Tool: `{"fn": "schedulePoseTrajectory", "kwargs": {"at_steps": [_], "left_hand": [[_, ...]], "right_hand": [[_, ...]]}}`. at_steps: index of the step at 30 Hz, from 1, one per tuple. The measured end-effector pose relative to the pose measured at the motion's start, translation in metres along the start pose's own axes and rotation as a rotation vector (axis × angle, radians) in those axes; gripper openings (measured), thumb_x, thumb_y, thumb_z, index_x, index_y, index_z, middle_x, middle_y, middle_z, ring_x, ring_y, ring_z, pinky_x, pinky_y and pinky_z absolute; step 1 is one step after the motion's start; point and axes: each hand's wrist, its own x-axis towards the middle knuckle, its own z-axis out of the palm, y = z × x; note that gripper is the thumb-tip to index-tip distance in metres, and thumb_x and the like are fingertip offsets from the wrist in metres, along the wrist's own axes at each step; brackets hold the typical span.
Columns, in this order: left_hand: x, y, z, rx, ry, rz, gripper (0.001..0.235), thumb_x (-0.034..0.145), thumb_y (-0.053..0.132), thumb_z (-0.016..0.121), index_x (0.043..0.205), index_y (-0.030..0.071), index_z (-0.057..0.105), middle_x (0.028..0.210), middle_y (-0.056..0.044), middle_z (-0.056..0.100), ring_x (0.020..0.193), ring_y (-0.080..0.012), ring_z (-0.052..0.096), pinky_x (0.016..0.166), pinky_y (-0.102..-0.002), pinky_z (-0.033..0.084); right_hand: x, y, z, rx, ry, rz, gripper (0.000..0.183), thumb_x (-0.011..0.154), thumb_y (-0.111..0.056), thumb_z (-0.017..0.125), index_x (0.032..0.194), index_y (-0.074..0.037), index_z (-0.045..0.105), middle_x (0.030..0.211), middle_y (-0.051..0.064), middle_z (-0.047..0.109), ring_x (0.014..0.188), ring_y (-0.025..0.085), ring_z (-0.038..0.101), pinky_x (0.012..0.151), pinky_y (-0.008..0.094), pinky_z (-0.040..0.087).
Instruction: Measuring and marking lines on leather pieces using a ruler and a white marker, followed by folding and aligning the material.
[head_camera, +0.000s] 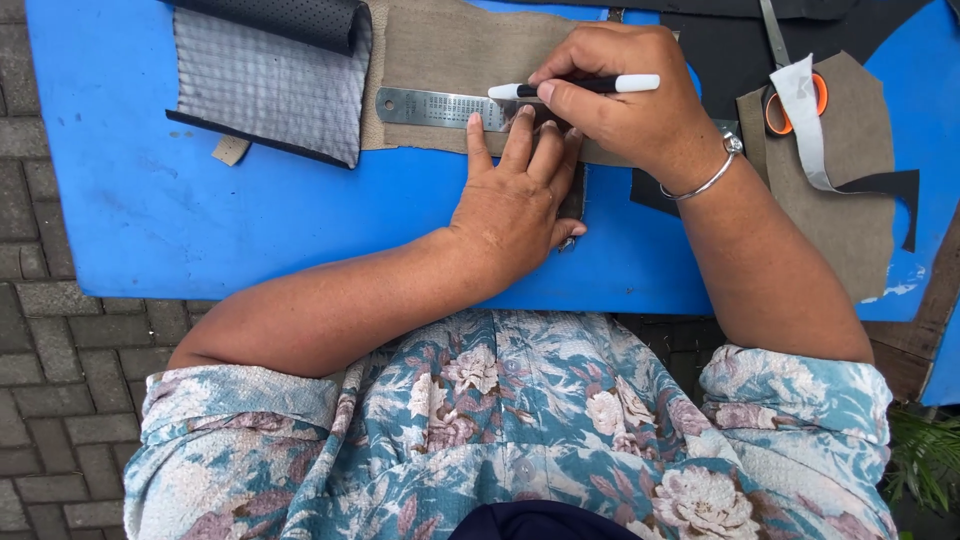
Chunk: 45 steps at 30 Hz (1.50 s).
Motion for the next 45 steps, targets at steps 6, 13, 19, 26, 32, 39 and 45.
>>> {"fn": "schedulePoseTrajectory", "kwargs": {"at_steps": [6,13,19,26,32,39,45], "left_hand": [[-0.001,-0.001,-0.003,-0.004,-0.025,0.010,0.107,0.103,0.088,0.048,0.177,0.013,0.027,0.166,-0.012,0.042,0.163,-0.0451,0.030,0.122,-0.085,0.030],[-0.003,-0.002,-0.003,0.026,0.009,0.014,0.107,0.104,0.089,0.047,0.177,0.013,0.028,0.168,-0.011,0.044,0.161,-0.0438,0.033,0.122,-0.084,0.033],[-0.003,-0.004,-0.002,0.044,-0.023,0.034,0.106,0.105,0.088,0.043,0.177,0.012,0.026,0.171,-0.012,0.039,0.163,-0.0455,0.029,0.121,-0.086,0.031],[-0.007,-0.009,-0.008,-0.014,-0.016,0.047,0.098,0.110,0.083,0.043,0.177,0.014,0.027,0.172,-0.013,0.040,0.162,-0.0442,0.030,0.124,-0.083,0.032],[-0.011,-0.007,-0.019,0.004,0.039,0.088,0.100,0.110,0.082,0.052,0.178,0.014,0.025,0.173,-0.016,0.038,0.163,-0.0443,0.030,0.131,-0.079,0.030],[-0.009,-0.007,-0.027,-0.148,0.159,0.231,0.096,0.103,0.072,0.075,0.170,0.010,0.047,0.164,-0.020,0.044,0.156,-0.0440,0.039,0.131,-0.074,0.031],[-0.007,-0.009,-0.023,-0.142,0.135,0.219,0.096,0.107,0.075,0.068,0.175,0.011,0.044,0.177,-0.021,0.035,0.163,-0.0471,0.034,0.134,-0.075,0.024]], "right_hand": [[-0.020,0.006,-0.012,0.031,0.035,0.067,0.007,0.108,0.004,0.069,0.110,0.009,0.074,0.103,0.019,0.072,0.091,0.026,0.069,0.077,0.032,0.054],[-0.030,0.013,-0.016,-0.002,0.047,0.077,0.007,0.108,0.004,0.069,0.108,0.010,0.074,0.104,0.020,0.072,0.093,0.027,0.069,0.080,0.035,0.053],[-0.034,-0.011,-0.024,0.110,0.012,0.125,0.019,0.115,-0.008,0.058,0.118,0.009,0.067,0.106,0.019,0.071,0.096,0.028,0.075,0.085,0.034,0.064],[-0.072,0.019,-0.030,-0.695,-0.196,0.014,0.030,0.104,-0.011,0.074,0.131,-0.002,0.064,0.119,0.017,0.057,0.105,0.037,0.057,0.084,0.050,0.053],[-0.072,0.025,-0.024,-0.795,-0.168,-0.081,0.021,0.105,-0.012,0.072,0.125,-0.007,0.067,0.107,0.013,0.058,0.095,0.034,0.058,0.086,0.046,0.047],[-0.078,0.030,-0.038,-0.830,-0.158,-0.128,0.028,0.098,-0.013,0.080,0.120,-0.006,0.066,0.105,0.012,0.057,0.097,0.032,0.059,0.086,0.044,0.047],[-0.105,0.041,-0.067,-0.802,-0.238,-0.011,0.039,0.102,-0.017,0.078,0.136,-0.006,0.064,0.125,0.013,0.064,0.119,0.038,0.063,0.109,0.055,0.050]]}}
